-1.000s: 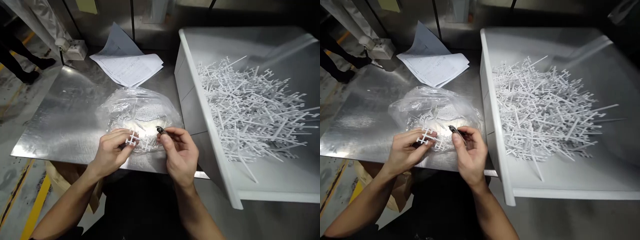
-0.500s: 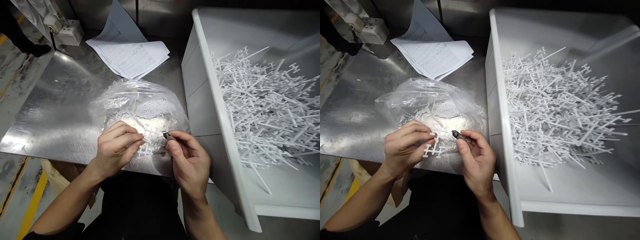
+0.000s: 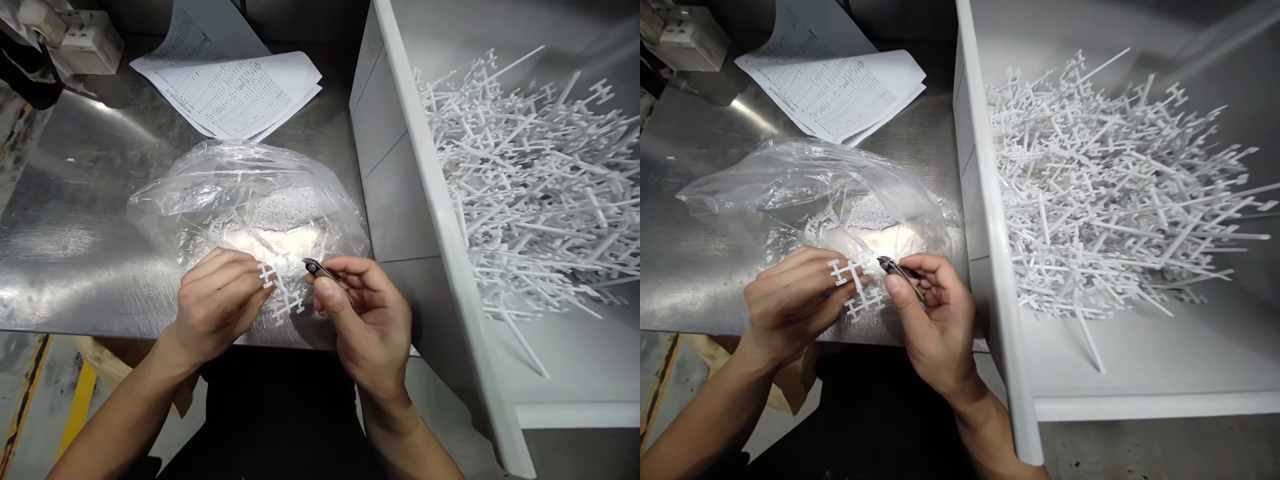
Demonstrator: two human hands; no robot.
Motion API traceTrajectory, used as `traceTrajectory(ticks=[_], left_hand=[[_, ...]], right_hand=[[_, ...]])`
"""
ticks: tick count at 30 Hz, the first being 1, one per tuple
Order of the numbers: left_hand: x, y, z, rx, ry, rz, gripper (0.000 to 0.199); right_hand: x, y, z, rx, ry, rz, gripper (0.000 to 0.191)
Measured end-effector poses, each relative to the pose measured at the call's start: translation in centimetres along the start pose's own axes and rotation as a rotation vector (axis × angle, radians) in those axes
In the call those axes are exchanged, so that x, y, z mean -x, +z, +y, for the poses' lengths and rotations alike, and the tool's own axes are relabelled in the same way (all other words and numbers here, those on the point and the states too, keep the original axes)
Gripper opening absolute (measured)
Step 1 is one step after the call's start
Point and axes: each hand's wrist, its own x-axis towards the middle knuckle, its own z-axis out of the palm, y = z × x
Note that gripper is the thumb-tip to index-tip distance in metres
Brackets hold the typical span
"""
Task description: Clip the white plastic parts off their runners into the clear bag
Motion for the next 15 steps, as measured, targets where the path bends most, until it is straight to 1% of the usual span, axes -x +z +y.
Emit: traceTrajectory(ticks=[3,7,15], left_hand=[[0.15,0.18,-0.22,-0.028,0.040,0.003,0.014],[0.24,0.41,-0.45,-0.070,0.066,-0.005,0.018],[-0.02,0.55,-0.37,-0.082,0.080,0.003,0.022]], right_hand=[[0.17,0.01,0.17,0.021,-0.054,0.010,0.016],[0.39,0.08,0.35,0.062,-0.098,-0.045,0.017],[0.33,0.51,-0.05,0.122,-0.136,0.002,0.015]])
